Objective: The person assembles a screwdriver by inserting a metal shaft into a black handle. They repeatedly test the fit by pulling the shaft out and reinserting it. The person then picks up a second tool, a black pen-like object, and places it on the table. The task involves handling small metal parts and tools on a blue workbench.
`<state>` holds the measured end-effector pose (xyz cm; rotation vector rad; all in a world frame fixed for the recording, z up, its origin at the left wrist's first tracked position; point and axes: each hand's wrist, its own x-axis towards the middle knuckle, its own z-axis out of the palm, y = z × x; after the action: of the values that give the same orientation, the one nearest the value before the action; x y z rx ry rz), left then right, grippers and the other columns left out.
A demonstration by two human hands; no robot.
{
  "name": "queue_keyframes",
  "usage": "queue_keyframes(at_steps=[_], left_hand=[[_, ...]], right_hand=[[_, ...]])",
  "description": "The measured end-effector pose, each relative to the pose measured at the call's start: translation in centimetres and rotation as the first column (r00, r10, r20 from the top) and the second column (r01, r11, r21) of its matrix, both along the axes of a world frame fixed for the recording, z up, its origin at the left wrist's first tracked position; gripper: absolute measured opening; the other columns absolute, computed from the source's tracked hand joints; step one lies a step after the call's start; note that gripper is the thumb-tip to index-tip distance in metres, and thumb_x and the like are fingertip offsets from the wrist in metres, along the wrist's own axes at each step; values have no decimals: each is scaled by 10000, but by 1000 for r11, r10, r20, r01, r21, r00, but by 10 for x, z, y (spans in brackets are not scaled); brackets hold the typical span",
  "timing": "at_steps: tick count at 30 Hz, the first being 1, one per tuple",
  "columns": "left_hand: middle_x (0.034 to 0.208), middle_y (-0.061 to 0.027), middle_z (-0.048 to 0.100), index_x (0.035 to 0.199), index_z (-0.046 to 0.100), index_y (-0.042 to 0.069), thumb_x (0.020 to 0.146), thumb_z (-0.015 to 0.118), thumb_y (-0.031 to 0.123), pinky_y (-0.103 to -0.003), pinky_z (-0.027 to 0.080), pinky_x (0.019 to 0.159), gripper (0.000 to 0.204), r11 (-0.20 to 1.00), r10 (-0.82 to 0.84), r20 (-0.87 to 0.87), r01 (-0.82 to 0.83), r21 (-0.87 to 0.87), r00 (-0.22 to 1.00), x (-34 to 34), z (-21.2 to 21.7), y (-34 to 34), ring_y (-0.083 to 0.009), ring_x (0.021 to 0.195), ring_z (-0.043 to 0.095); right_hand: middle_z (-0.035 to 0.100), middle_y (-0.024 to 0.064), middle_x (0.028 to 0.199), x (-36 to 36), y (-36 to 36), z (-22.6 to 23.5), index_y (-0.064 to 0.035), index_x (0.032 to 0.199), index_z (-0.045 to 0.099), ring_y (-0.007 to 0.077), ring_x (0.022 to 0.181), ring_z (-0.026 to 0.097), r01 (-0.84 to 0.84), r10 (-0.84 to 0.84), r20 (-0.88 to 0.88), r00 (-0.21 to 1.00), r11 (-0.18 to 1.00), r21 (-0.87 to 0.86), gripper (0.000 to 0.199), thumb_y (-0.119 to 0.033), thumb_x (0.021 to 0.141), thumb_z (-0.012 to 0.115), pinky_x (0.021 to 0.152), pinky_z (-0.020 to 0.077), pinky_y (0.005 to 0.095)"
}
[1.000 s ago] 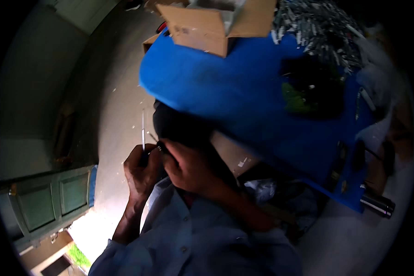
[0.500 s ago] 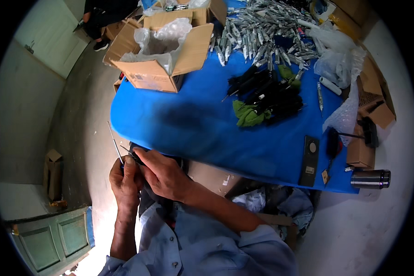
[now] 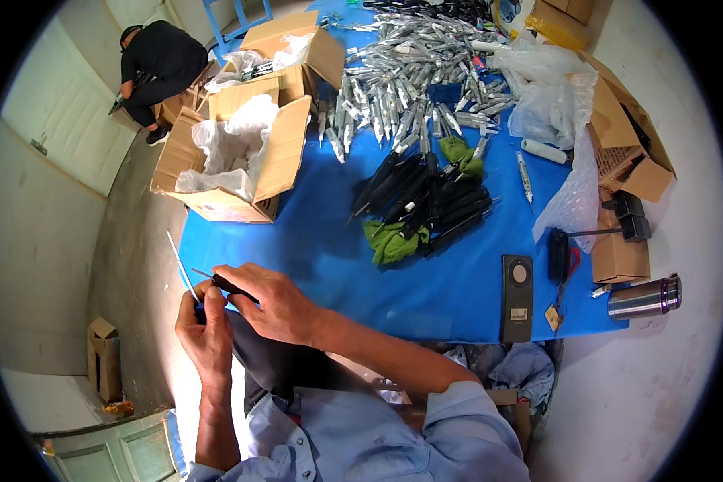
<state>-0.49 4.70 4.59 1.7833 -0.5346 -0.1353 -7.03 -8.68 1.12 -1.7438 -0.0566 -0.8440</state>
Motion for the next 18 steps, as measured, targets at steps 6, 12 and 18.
queue_keyframes(at_steps=[6,12,18], left_hand=[[768,14,579,935,652,-25,1031,649,186,-235,388,594,232,993,-3,145,-14,116,989,3,-2,-17,-53,690,452],[719,-11,579,906,641,-33,1024,629,164,-262,402,558,229,986,24,170,-52,160,985,9,-9,-30,-67,644,455],[707,-19,576,877,602,-25,1025,601,143,-275,405,551,224,963,89,213,-139,231,973,8,-11,-37,-67,637,456]], right_hand=[[689,183,1068,0,-23,-4,-10,1332,607,347,939,696,-58,56,-85,995,998,-22,444,26,899,699,780,557,399],[673,195,981,11,-37,-19,-6,1339,599,373,855,683,-83,82,-37,996,996,-44,463,19,888,703,713,542,432],[667,234,990,13,-41,-26,28,1368,545,436,873,648,-179,180,-35,983,983,34,467,-15,908,615,761,519,492]])
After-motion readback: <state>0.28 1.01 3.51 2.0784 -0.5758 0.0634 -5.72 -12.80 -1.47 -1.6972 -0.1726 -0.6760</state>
